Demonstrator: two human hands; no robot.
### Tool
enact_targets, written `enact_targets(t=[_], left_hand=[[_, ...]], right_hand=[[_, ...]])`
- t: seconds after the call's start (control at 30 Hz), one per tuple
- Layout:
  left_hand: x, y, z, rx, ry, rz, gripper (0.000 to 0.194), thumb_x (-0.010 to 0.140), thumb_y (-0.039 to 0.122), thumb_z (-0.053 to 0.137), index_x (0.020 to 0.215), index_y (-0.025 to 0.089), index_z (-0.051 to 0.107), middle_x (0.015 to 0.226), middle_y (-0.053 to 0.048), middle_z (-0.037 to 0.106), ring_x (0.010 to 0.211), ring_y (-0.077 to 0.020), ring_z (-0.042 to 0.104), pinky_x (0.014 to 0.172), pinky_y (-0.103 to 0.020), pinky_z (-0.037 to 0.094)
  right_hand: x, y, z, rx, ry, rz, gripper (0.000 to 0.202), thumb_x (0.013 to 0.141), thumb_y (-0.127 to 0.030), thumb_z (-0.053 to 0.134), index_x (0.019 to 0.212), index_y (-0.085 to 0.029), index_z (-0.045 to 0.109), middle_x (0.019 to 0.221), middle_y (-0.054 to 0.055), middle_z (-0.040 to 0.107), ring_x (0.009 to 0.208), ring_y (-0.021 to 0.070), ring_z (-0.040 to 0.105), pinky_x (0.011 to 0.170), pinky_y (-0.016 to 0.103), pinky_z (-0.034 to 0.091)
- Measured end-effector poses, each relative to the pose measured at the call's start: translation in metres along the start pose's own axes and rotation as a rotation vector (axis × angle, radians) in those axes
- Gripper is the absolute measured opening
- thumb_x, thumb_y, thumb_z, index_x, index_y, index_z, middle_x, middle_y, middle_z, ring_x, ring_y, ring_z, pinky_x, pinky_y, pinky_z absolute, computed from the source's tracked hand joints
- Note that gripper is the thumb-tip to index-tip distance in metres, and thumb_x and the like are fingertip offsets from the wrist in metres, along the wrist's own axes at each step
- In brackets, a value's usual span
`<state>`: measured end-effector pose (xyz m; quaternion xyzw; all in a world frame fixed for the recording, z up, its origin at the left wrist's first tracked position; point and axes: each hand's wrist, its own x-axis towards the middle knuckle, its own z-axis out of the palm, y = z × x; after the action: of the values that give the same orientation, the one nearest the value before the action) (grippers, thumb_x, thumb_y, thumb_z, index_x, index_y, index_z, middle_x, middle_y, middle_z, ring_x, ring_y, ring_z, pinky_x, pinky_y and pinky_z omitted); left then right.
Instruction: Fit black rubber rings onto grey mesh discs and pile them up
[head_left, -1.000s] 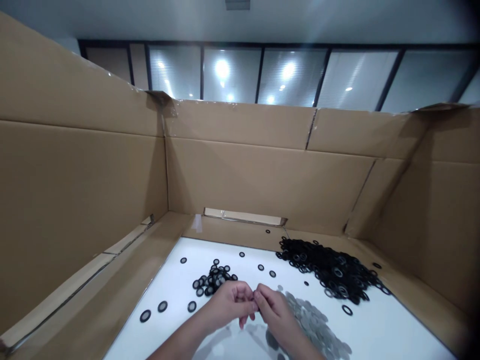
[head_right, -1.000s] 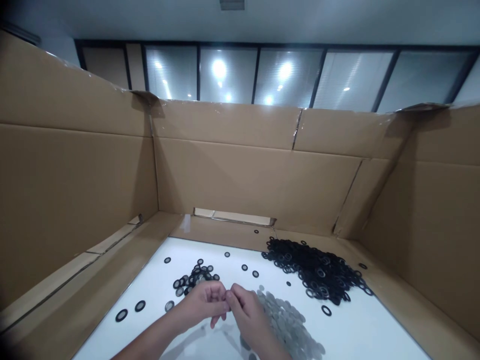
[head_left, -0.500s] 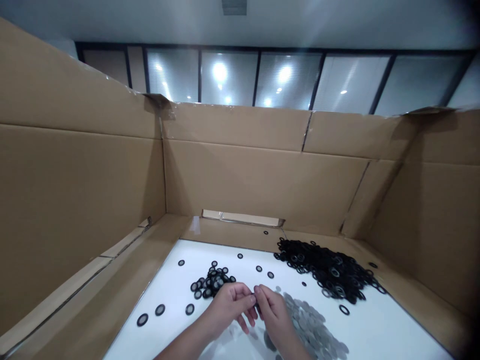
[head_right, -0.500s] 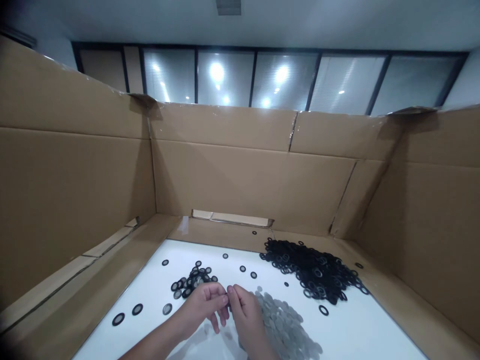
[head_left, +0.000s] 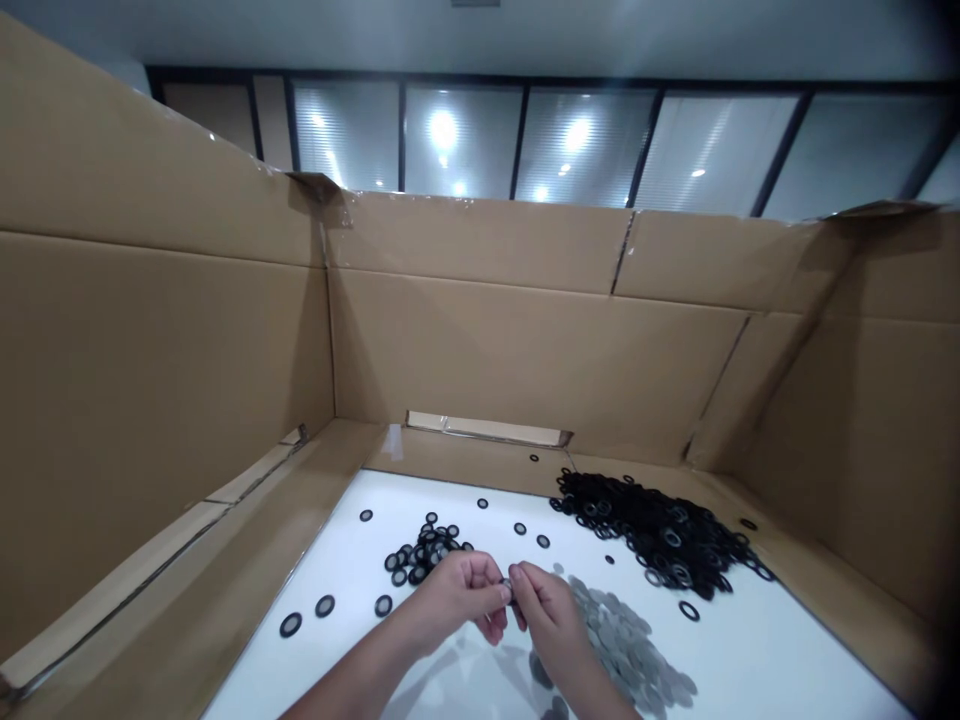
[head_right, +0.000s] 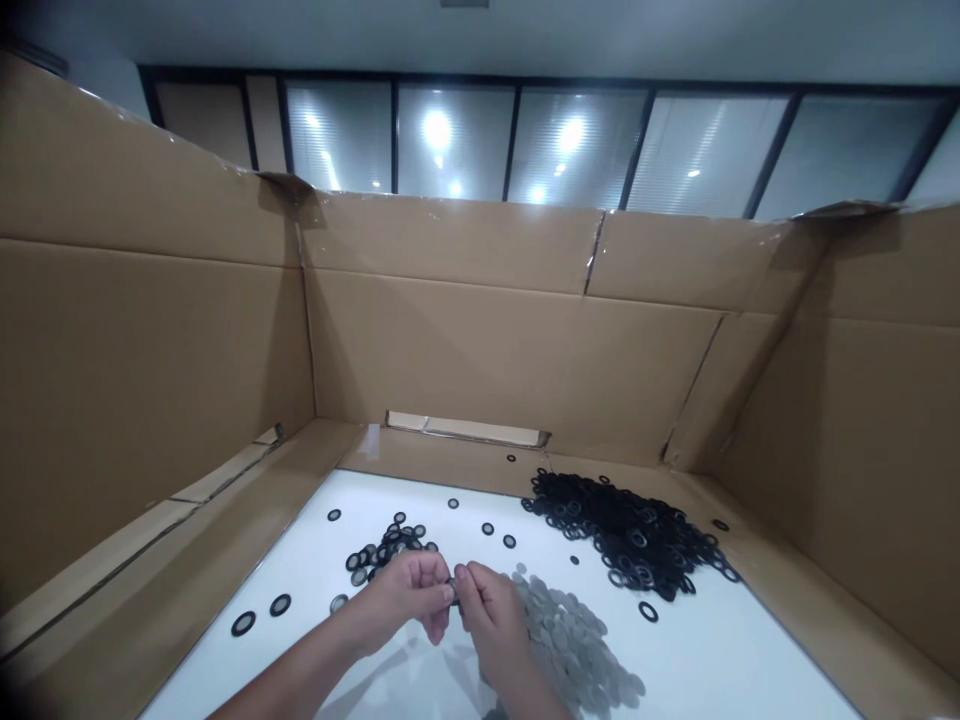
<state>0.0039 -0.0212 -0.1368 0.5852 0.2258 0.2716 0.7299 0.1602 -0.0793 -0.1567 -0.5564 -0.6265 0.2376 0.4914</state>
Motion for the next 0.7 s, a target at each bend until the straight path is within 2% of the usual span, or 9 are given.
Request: enact_targets(t=[0.13, 0.3, 0.57, 0.7], left_hand=[[-0.002, -0.001, -0.001, -0.05, -0.059, 0.033, 0.032, 0.076, 0.04, 0.075, 0.077, 0.012, 0.059, 0.063, -0.006, 0.068, 0.059, -0.0163, 0.065, 0.057, -0.027, 0.052], [-0.004, 0.0, -0.001, -0.121, -0.12, 0.052, 0.031, 0.08, 0.039, 0.072, 0.08, 0.011, 0.059, 0.07, -0.009, 0.068, 0.064, -0.0176, 0.067, 0.059, -0.028, 0.051], [-0.005, 0.005, 0.001, -0.089, -0.106, 0.008, 0.03, 0.079, 0.038, 0.072, 0.077, 0.013, 0.056, 0.064, -0.004, 0.062, 0.07, -0.0195, 0.067, 0.059, -0.028, 0.054], [-0.004, 0.005, -0.003, -0.052, -0.099, -0.017, 0.03, 0.076, 0.038, 0.073, 0.076, 0.014, 0.056, 0.059, -0.001, 0.059, 0.062, -0.0157, 0.062, 0.058, -0.029, 0.055]], right_hand=[[-0.004, 0.004, 0.006, 0.175, -0.052, 0.034, 0.05, 0.098, -0.055, 0.037, 0.061, -0.021, 0.044, 0.052, -0.003, 0.047, 0.05, 0.0123, 0.044, 0.051, 0.025, 0.033], [-0.008, 0.007, 0.017, 0.387, -0.004, 0.134, 0.049, 0.094, -0.062, 0.041, 0.067, -0.022, 0.045, 0.054, -0.004, 0.043, 0.049, 0.0118, 0.04, 0.048, 0.025, 0.033], [-0.009, 0.011, 0.018, 0.357, 0.061, 0.062, 0.045, 0.098, -0.052, 0.043, 0.065, -0.021, 0.044, 0.057, -0.004, 0.042, 0.053, 0.0121, 0.04, 0.052, 0.025, 0.034], [-0.01, 0.011, 0.016, 0.308, 0.047, 0.034, 0.045, 0.099, -0.05, 0.039, 0.065, -0.021, 0.043, 0.057, -0.005, 0.04, 0.053, 0.0123, 0.039, 0.053, 0.025, 0.033]])
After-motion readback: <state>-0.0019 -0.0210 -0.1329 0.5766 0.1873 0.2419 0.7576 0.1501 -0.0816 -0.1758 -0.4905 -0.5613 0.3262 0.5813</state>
